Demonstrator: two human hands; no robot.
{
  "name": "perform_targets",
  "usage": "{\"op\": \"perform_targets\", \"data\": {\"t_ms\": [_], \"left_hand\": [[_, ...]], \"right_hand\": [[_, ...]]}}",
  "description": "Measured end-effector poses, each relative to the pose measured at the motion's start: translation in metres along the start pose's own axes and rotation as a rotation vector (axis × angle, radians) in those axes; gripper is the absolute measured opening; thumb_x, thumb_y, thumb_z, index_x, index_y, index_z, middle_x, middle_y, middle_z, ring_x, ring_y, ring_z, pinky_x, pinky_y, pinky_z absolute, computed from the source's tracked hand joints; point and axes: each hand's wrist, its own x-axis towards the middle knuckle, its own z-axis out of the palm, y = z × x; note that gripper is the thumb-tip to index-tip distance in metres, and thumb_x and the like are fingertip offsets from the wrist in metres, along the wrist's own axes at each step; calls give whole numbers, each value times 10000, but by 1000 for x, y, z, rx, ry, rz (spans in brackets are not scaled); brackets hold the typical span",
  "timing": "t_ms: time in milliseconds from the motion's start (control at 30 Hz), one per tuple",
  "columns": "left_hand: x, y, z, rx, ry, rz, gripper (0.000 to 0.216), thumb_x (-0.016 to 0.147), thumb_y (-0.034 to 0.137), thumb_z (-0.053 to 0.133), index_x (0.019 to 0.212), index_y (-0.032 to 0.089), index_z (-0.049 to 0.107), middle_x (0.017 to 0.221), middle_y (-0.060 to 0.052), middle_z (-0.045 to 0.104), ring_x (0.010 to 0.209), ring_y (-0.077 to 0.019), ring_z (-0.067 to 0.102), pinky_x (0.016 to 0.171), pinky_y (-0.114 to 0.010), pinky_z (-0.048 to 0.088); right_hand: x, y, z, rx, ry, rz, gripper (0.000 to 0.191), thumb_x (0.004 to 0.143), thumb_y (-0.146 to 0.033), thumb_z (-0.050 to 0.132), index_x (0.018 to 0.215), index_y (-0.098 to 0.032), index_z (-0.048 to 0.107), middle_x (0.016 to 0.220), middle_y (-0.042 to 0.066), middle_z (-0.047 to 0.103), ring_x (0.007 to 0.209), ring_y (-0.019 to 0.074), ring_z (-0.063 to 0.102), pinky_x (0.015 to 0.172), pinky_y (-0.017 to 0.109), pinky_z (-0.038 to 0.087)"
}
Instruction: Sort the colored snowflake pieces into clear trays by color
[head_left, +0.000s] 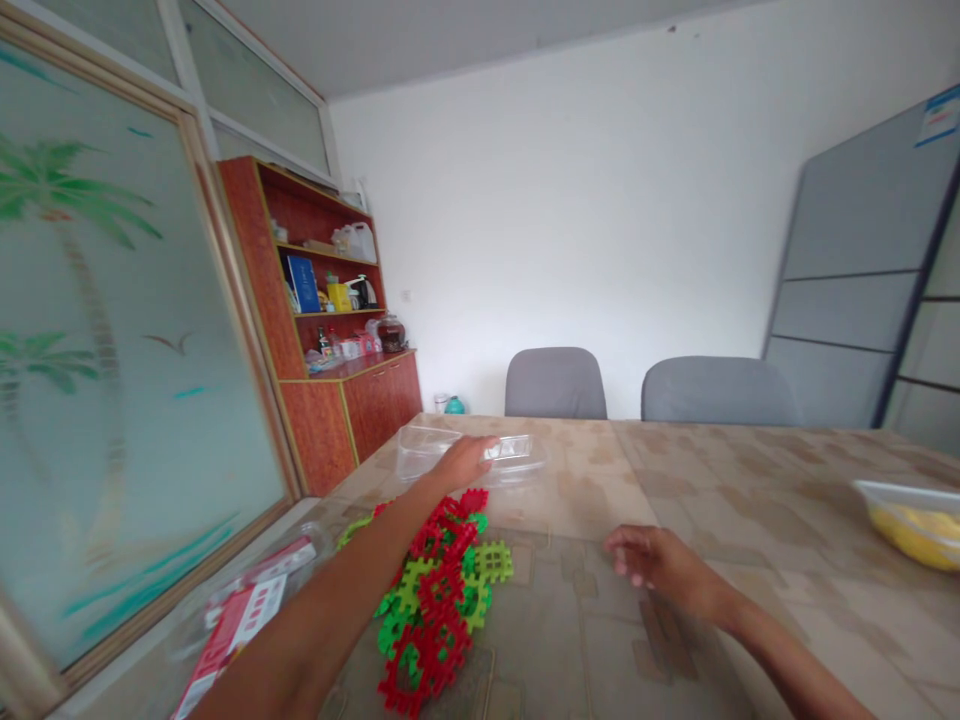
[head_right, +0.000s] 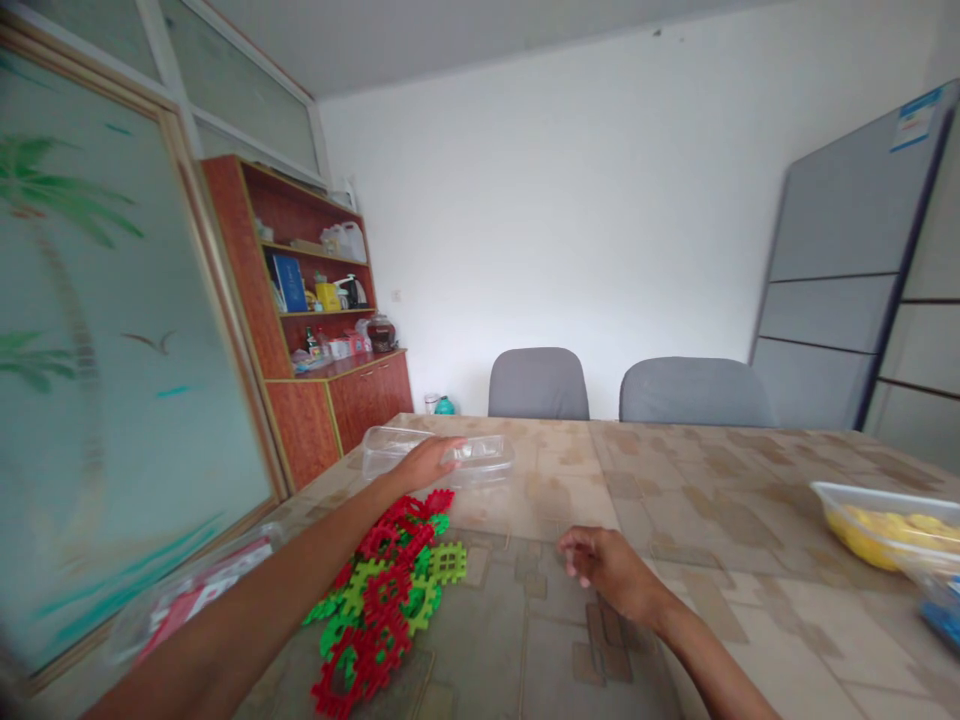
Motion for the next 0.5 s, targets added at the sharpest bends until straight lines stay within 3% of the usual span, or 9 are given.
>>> {"op": "perform_targets", "data": {"t_ms": [200,333,500], "left_hand": [[-31,-35,-10,176,-17,-181,324,922,307,568,1207,156,542,1214,-93,561,1034,-241,586,863,-449,504],[-38,-47,-7,232,-37,-272,300,924,304,566,1181,149,555,1179,-87,578,996,-228,601,834,-427,518],[-31,-45,-18,233,22,-233,307,922,304,569,1190,155,552,1198,-91,570,1017,-233,595,850,-445,510]], "right_hand": [[-1,-2,3,25,-17,-9,228,704,-370,560,810,-177,623,691,28,625,554,132,513,512,243,373],[0,-3,6,23,-25,-16,213,702,-343,546,794,-169,627,685,27,629,551,130,515,512,240,380],[0,-1,4,19,-18,-26,211,705,-360,574,787,-176,639,674,20,628,558,136,525,549,256,408]]}}
